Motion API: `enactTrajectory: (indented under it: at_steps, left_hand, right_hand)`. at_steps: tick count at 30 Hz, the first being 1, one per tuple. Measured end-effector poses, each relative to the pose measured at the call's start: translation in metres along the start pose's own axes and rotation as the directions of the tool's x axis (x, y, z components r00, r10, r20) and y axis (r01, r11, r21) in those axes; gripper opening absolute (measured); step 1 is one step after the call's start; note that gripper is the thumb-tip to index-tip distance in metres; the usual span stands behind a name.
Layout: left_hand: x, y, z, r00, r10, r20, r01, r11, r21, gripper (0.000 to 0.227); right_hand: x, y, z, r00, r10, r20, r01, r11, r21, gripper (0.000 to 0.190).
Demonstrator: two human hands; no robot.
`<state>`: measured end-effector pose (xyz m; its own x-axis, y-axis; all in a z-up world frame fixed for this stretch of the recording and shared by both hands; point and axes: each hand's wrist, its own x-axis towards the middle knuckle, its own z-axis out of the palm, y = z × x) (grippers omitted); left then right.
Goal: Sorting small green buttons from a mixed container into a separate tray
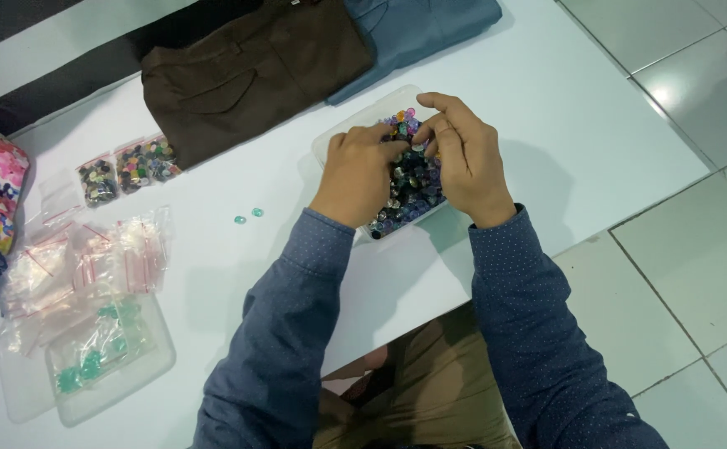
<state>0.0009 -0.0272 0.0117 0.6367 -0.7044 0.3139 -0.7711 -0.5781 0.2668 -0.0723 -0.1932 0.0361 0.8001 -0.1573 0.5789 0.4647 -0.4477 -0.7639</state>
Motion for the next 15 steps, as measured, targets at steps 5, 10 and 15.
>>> enactTrajectory:
  at_steps: [5,10,15]
  left_hand:
    - [-0.019,0.005,-0.003,0.991,-0.069,-0.114,0.094,0.969,0.229,0.031]
    - [-0.029,0.024,-0.009,0.971,-0.141,-0.195,0.214,0.876,0.433,0.016]
    - [-0.026,0.023,-0.015,0.983,-0.18,0.038,0.166,0.955,0.247,0.043]
  right_hand:
    - [-0.001,0.001,-0.002,0.998,0.04,0.041,-0.04,0.999,0.0,0.033]
    - [-0.001,0.0,-0.002,0.961,0.078,0.264,0.003,0.956,-0.293,0.031]
    - [0.004,-0.004,-0.002,0.871,0.164,0.463,0.042,0.914,-0.403,0.026]
